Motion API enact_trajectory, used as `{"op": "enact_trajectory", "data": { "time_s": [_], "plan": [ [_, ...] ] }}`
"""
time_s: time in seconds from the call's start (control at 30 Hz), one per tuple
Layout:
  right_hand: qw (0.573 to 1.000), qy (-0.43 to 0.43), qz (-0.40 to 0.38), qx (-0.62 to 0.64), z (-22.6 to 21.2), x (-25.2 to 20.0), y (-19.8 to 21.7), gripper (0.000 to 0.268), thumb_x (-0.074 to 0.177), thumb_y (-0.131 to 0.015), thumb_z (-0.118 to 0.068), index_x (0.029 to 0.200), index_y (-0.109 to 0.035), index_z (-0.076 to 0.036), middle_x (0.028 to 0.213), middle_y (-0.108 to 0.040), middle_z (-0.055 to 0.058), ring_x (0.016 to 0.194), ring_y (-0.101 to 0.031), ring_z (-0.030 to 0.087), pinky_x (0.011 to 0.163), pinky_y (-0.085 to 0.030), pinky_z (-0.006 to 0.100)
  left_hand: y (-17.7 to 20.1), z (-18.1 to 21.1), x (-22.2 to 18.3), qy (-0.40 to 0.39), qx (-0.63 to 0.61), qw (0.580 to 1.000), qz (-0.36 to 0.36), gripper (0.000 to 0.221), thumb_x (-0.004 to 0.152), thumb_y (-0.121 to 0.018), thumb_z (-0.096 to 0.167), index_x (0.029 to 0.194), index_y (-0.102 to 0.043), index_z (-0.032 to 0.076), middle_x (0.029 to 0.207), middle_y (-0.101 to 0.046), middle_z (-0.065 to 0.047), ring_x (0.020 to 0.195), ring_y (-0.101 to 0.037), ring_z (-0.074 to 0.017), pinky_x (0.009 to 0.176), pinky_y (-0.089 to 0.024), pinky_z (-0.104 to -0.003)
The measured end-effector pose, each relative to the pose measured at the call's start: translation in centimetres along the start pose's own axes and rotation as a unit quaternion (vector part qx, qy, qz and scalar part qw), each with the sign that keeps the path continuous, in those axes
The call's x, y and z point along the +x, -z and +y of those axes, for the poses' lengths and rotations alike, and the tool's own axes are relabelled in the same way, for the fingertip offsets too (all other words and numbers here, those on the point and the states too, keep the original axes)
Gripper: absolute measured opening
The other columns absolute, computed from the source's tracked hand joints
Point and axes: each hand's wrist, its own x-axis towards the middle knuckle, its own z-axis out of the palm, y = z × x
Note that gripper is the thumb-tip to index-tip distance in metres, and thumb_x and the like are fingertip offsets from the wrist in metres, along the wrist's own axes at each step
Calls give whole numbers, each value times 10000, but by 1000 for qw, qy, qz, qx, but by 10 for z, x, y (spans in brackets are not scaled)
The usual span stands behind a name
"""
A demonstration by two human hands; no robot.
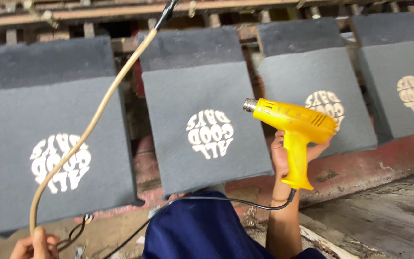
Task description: Drying screen-printed designs on t-shirts using a handheld heat gun at a screen printing station.
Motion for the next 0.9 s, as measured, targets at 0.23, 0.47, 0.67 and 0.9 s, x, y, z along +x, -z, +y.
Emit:
{"op": "enact_trajectory", "data": {
  "time_s": [0.23,0.47,0.67,0.9],
  "plan": [
    [899,-321,-37,-296,1,12,39,912,771,-697,-592,1322,-573,123,1000,-675,418,808,-682,556,703,-583,563,-9,29,-1,-62,-169,982,52,235,1178,-639,-27,945,-634,-56,751,-603,-150,482,-378,-97,469,-324,-263],
    [761,-170,-155,-607,116,-42,-93,578,896,-570,-462,956,-681,102,683,-704,244,588,-705,280,547,-584,337,-2,11,1,-48,-185,981,40,246,1167,-639,13,926,-626,-34,766,-614,-147,493,-405,-94,480,-326,-246],
    [692,-210,-108,-683,98,-53,-89,498,888,-579,-429,824,-686,53,635,-717,242,532,-686,270,517,-524,328,4,-15,3,-45,-232,971,42,190,1181,-651,41,994,-628,20,791,-628,-101,524,-474,-59,463,-350,-178],
    [736,-142,-32,-661,108,-74,-115,410,914,-581,-390,1051,-622,-6,895,-666,172,705,-693,289,682,-561,358,7,32,13,-56,-214,974,50,57,1160,-647,84,1128,-642,38,777,-618,-58,540,-502,-63,420,-360,-182]
  ]
}}
